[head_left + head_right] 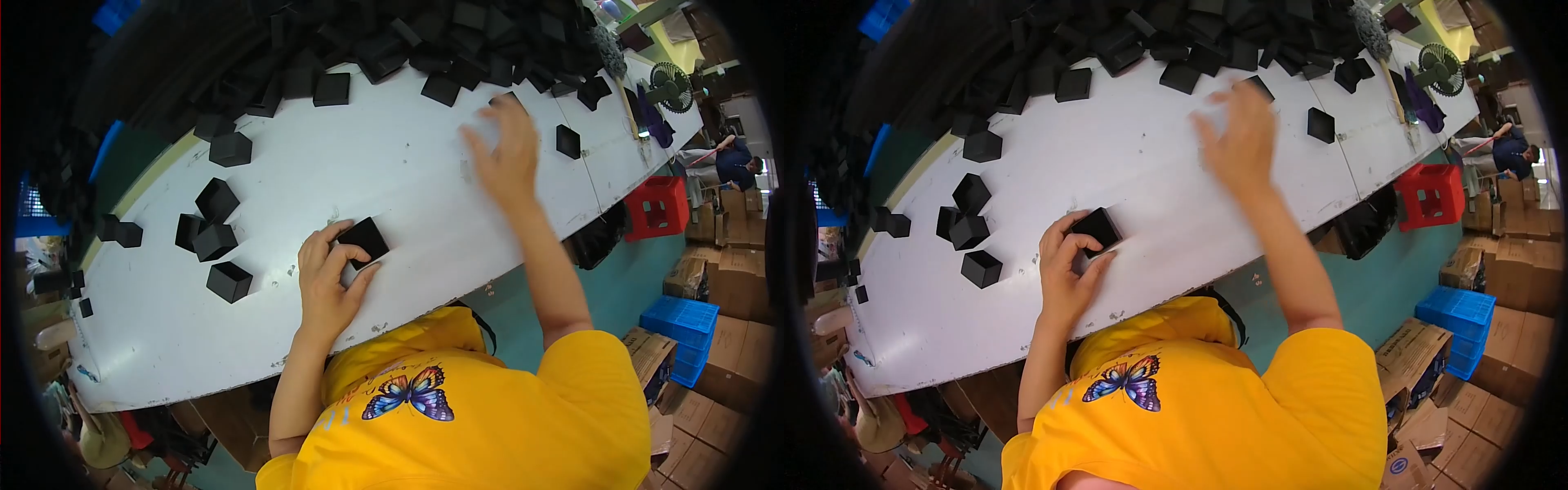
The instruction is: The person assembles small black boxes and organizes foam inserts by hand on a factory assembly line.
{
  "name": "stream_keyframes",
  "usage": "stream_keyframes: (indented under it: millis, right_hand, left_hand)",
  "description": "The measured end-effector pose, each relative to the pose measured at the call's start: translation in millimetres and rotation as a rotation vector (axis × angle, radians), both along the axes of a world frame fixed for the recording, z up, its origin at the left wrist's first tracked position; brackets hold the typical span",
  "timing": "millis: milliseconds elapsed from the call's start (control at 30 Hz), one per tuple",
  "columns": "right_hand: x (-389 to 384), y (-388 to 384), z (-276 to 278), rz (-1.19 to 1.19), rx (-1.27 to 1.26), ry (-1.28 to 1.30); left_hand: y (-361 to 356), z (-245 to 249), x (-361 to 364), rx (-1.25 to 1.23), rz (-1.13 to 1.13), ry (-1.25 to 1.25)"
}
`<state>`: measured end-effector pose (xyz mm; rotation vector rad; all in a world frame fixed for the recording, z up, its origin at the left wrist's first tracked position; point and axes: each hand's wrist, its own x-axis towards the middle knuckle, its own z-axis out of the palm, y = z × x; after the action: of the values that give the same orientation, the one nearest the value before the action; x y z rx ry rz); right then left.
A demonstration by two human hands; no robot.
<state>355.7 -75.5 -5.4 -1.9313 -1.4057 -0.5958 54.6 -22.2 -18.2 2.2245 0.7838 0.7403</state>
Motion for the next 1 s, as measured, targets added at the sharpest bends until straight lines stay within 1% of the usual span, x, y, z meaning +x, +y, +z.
stream_keyframes:
  millis: [33, 100, 167, 200, 233, 300, 333, 367, 400, 467, 500, 600, 667, 700, 833, 1000]
  right_hand:
    - [23, -1, 0, -0.181, -0.049, -0.069]
    - [55, -4, -15, -0.385, -0.229, -0.012]
    - [59, -14, -15, -0.216, -0.219, 0.2]
    - [52, -11, -15, -0.118, -0.217, 0.313]
    - [34, -13, -5, 0.027, -0.221, 0.377]
    - [-14, -14, 13, 0.491, -0.306, 0.559]
    - [-39, -14, 23, 0.65, -0.401, 0.49]
    - [-55, -12, 19, 0.798, -0.423, 0.499]
    - [-70, -11, 18, 0.862, -0.458, 0.61]
    - [-85, -7, 14, 0.933, -0.46, 0.612]
    - [-86, -7, 13, 0.937, -0.452, 0.57]
    - [-91, -8, 14, 0.939, -0.433, 0.411]
    - [-99, -15, 20, 0.914, -0.421, 0.271]
    - [-103, -18, 20, 0.894, -0.417, 0.253]
    - [-113, -30, 14, 0.785, -0.371, 0.15]
    - [-121, -29, -10, 0.759, -0.262, 0.083]
  left_hand:
    - [0, 1, 0, -0.011, 0.001, -0.014]
    - [2, -4, -1, -0.029, 0.006, -0.032]
    - [1, -8, -5, -0.071, 0.016, -0.053]
    - [1, -8, -5, -0.093, 0.028, -0.068]
    - [1, -10, -5, -0.117, 0.043, -0.082]
    - [0, -12, -5, -0.171, 0.06, -0.095]
    - [1, -13, -3, -0.197, 0.059, -0.109]
    - [1, -13, -4, -0.199, 0.06, -0.105]
    - [1, -14, -4, -0.201, 0.061, -0.101]
    - [1, -14, -6, -0.174, 0.069, -0.06]
    - [1, -14, -6, -0.165, 0.071, -0.042]
    - [2, -5, -5, -0.243, 0.059, -0.082]
    - [5, -4, -4, -0.129, 0.029, -0.072]
    - [5, -4, -4, -0.073, 0.011, -0.067]
    - [5, -8, -5, -0.073, -0.053, -0.02]
    - [1, -3, -6, 0.021, 0.0, 0.042]
